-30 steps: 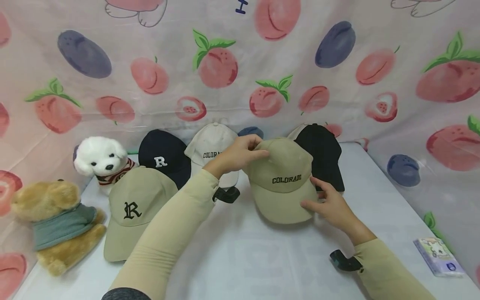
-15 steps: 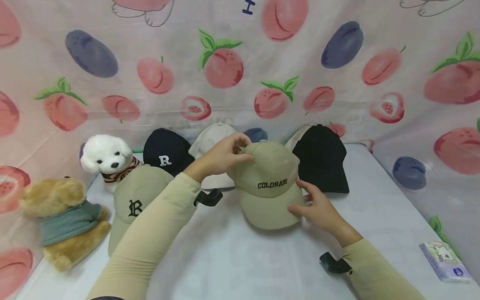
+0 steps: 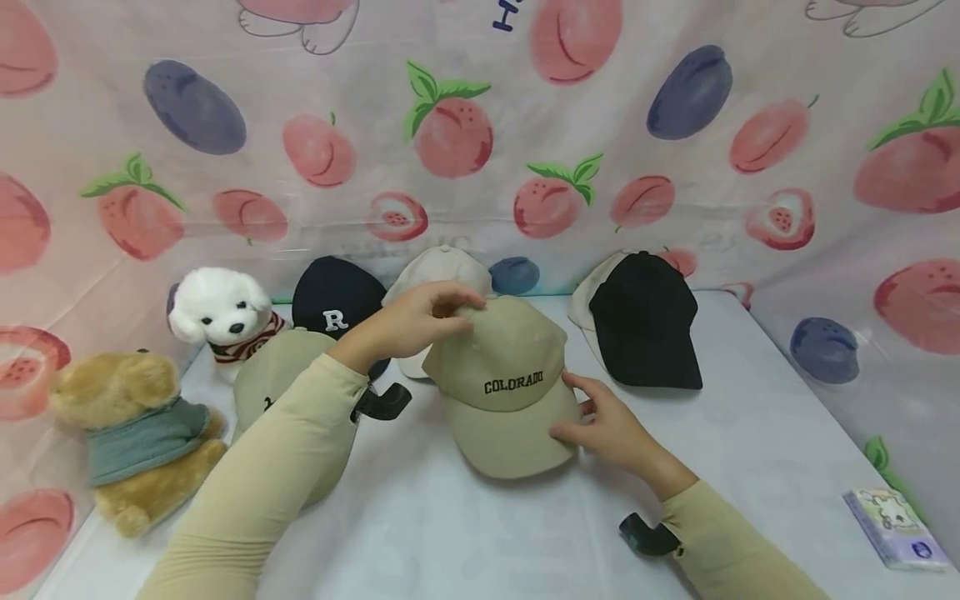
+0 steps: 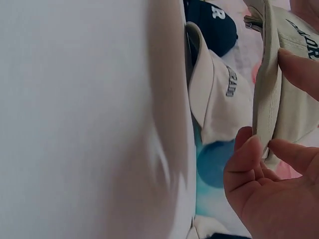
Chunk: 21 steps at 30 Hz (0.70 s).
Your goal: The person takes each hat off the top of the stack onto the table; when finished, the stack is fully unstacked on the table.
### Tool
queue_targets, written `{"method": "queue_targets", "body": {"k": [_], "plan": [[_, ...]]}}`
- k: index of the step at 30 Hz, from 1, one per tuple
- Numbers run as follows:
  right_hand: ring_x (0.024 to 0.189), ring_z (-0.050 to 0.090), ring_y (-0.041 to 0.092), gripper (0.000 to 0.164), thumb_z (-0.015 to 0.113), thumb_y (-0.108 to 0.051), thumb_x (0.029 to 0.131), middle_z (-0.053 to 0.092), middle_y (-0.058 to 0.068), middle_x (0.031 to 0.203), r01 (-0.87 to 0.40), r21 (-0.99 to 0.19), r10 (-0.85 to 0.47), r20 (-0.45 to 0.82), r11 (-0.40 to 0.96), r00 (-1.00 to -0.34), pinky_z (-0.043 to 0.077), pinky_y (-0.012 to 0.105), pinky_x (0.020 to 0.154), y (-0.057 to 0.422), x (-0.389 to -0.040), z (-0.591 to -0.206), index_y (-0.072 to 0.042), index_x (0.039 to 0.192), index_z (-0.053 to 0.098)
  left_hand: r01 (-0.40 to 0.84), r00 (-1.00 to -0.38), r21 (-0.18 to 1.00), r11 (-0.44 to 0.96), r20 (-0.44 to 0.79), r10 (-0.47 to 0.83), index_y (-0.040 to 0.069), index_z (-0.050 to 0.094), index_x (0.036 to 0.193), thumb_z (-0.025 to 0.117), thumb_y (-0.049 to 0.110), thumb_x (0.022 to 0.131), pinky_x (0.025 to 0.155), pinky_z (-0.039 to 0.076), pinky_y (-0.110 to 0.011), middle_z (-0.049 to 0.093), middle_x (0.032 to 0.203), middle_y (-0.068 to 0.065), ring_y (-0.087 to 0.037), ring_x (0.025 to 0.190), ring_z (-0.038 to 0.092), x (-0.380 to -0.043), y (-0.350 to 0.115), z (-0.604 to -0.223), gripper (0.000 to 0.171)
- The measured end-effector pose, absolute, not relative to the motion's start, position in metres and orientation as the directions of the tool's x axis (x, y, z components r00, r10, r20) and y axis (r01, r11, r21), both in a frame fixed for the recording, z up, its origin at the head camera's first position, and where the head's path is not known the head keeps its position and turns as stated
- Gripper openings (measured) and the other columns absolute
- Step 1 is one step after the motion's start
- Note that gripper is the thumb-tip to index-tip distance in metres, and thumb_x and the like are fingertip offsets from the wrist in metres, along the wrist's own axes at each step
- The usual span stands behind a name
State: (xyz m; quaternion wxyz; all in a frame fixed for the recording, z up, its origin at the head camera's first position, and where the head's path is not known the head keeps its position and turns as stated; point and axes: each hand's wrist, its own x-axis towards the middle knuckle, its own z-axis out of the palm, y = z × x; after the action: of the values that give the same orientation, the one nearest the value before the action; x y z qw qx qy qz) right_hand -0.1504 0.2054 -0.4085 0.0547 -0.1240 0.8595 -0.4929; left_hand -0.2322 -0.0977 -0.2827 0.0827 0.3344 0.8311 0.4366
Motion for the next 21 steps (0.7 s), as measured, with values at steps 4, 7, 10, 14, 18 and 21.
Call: {"method": "queue_targets", "body": {"k": [4,7,10,14,18,21], "plan": [[0.099,0.058,0.027,0.082,0.083,-0.017,0.082,0.044,0.022,0.142,-0.147,-0.880,-0.284,0.014,0.452,-0.959,0.053,0.030,0.068,0.196,-0.149,-0.412,0.006,0.148,0.040,0.486,-0.772,0.768,0.416,0.154,0.617,0.002,0.067,0.125,0.067,0.007,0.095,0.105,0.042,-0.038,0.064,0.128,-0.010,-0.022,0.123,0.056,-0.231,-0.107,-0.283,0.030],[0.097,0.057,0.025,0.081,0.083,-0.016,0.082,0.045,0.022,0.141,-0.141,-0.890,-0.295,0.008,0.434,-0.955,0.052,0.030,0.067,0.189,-0.148,-0.412,0.005,0.148,0.040,0.483,-0.777,0.763,0.430,0.146,0.613,0.003,0.067,0.127,0.067,0.008,0.096,0.104,0.043,-0.039,0.064,0.128,-0.009,-0.022,0.122,0.056,-0.230,-0.114,-0.284,0.031],[0.092,0.057,0.022,0.080,0.083,-0.014,0.082,0.047,0.020,0.137,-0.136,-0.895,-0.304,0.000,0.424,-0.953,0.052,0.029,0.065,0.183,-0.147,-0.412,0.005,0.147,0.041,0.482,-0.784,0.746,0.459,0.133,0.607,0.005,0.067,0.128,0.067,0.011,0.096,0.103,0.044,-0.040,0.064,0.128,-0.008,-0.022,0.121,0.057,-0.228,-0.123,-0.283,0.032],[0.082,0.058,0.018,0.079,0.083,-0.012,0.082,0.051,0.018,0.123,-0.129,-0.902,-0.318,-0.010,0.412,-0.948,0.051,0.028,0.061,0.175,-0.146,-0.413,0.004,0.147,0.042,0.485,-0.788,0.723,0.491,0.119,0.604,0.008,0.068,0.127,0.067,0.013,0.097,0.103,0.044,-0.040,0.065,0.128,-0.005,-0.020,0.120,0.057,-0.227,-0.134,-0.283,0.031],[0.074,0.057,0.016,0.077,0.083,-0.011,0.081,0.053,0.014,0.107,-0.128,-0.907,-0.329,-0.013,0.401,-0.944,0.050,0.027,0.059,0.167,-0.146,-0.414,0.004,0.146,0.044,0.490,-0.795,0.703,0.515,0.118,0.595,0.009,0.068,0.128,0.069,0.014,0.095,0.097,0.046,-0.039,0.066,0.126,-0.004,-0.019,0.111,0.059,-0.226,-0.143,-0.282,0.033],[0.071,0.058,0.016,0.077,0.083,-0.011,0.081,0.055,0.013,0.100,-0.141,-0.910,-0.353,-0.006,0.391,-0.936,0.050,0.027,0.058,0.161,-0.147,-0.415,0.005,0.145,0.043,0.498,-0.799,0.684,0.532,0.125,0.588,0.009,0.068,0.128,0.070,0.015,0.095,0.090,0.047,-0.039,0.067,0.124,-0.004,-0.020,0.102,0.060,-0.224,-0.148,-0.282,0.034]]}}
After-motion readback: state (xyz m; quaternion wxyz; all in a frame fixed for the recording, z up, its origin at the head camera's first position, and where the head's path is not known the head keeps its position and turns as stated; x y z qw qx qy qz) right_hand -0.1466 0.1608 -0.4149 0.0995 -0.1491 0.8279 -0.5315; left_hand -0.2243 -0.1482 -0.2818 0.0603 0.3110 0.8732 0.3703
